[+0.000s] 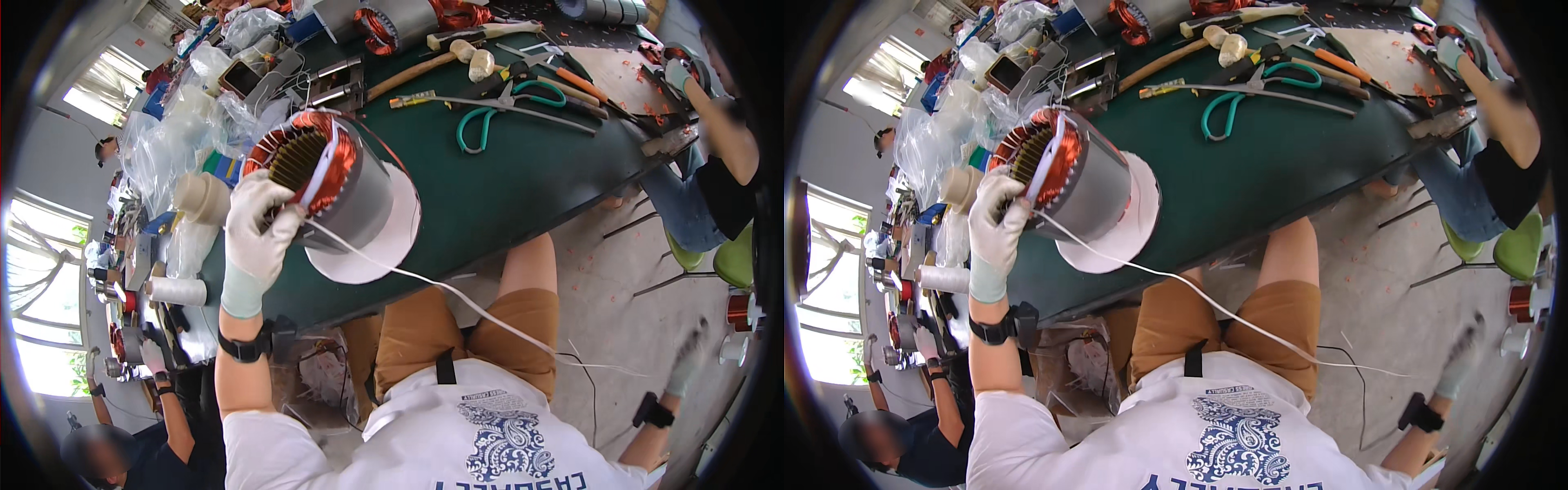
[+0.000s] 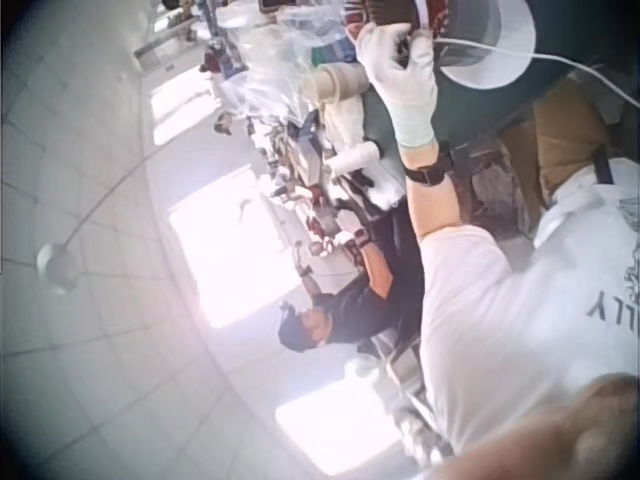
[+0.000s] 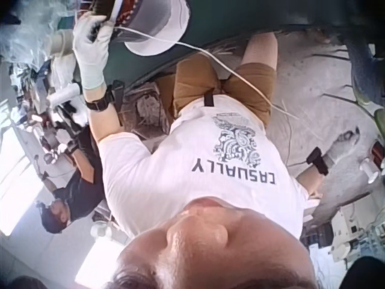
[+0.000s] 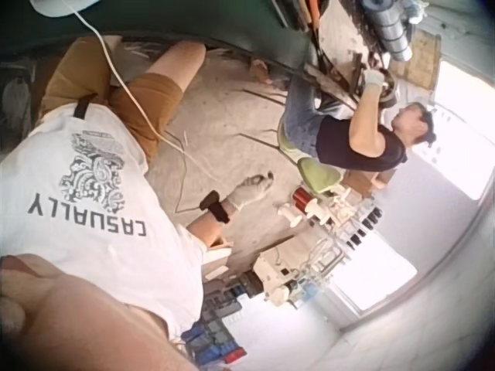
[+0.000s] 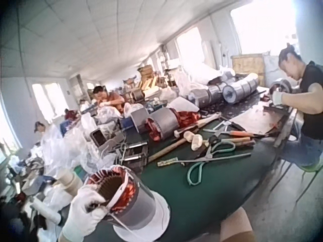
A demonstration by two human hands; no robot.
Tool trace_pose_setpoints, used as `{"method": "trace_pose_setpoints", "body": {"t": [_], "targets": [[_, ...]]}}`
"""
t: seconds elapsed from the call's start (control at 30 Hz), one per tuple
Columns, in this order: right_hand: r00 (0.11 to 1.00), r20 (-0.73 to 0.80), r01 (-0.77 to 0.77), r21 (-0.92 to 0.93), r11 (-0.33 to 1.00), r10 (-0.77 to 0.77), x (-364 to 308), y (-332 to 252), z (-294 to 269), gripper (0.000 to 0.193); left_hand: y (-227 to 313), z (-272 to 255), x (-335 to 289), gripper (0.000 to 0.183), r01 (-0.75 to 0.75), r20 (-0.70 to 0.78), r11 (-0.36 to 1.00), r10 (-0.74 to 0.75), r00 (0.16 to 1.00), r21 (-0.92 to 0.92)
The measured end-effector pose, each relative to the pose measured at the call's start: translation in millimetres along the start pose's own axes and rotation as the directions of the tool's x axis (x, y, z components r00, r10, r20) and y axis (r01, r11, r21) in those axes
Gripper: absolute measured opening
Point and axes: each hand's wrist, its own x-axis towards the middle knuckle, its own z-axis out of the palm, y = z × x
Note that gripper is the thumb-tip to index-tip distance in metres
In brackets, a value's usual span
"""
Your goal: Tying down and securing copper windings on an electric motor stator using string and pliers.
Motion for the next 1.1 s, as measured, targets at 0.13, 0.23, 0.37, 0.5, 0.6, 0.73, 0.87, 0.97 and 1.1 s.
{"method": "trace_pose_setpoints", "body": {"t": [0.13, 0.23, 0.37, 0.5, 0.6, 0.73, 0.87, 0.97, 1.1], "targets": [[0.786, 0.616, 0.263, -0.250, 0.932, -0.056, -78.7, -100.3, 232.0, 0.038, -7.7, 6.2, 7.0, 0.023, 0.050, 0.040, 0.992, -0.046, 0.998, -0.115], [0.238, 0.924, 0.783, 0.002, 0.623, -0.301, -135.2, -147.2, 391.0, 0.017, 13.5, 4.9, -4.1, 0.030, 0.223, -0.019, 0.946, -0.234, 0.972, -0.233], [-0.330, 0.794, 0.501, 0.605, 0.619, -0.510, -180.0, -170.7, 500.1, 0.023, 1.1, 27.0, -3.5, 0.019, -0.240, -0.244, 0.970, 0.241, 0.939, 0.034], [-0.037, 0.885, 0.308, 0.453, 0.837, -0.465, -215.2, -247.0, 586.4, 0.021, -2.2, 33.1, -5.7, 0.027, -0.218, -0.217, 0.975, 0.223, 0.950, 0.045], [0.037, 0.850, 0.480, 0.446, 0.756, -0.525, -220.5, -227.3, 626.6, 0.022, -4.1, 30.8, -3.7, 0.029, -0.222, -0.188, 0.974, 0.227, 0.956, 0.044], [0.048, 0.543, 0.616, 0.645, 0.453, -0.838, -230.7, -207.4, 537.9, 0.021, -14.2, 33.7, -7.7, 0.030, -0.250, -0.246, 0.968, 0.244, 0.938, 0.009], [-0.457, 0.556, 0.710, 0.698, 0.092, -0.694, -230.0, -209.4, 521.6, 0.033, -17.4, 37.8, -11.7, 0.034, -0.281, -0.289, 0.959, 0.277, 0.916, 0.029], [-0.484, 0.533, 0.755, 0.656, -0.023, -0.695, -230.0, -207.7, 526.4, 0.046, -10.9, 34.5, -11.5, 0.027, -0.216, -0.203, 0.976, 0.210, 0.956, -0.006], [-0.535, 0.553, 0.744, 0.666, -0.046, -0.639, -226.0, -216.6, 526.9, 0.050, -7.6, 29.3, -11.3, 0.033, -0.231, -0.120, 0.971, 0.238, 0.964, 0.070]]}}
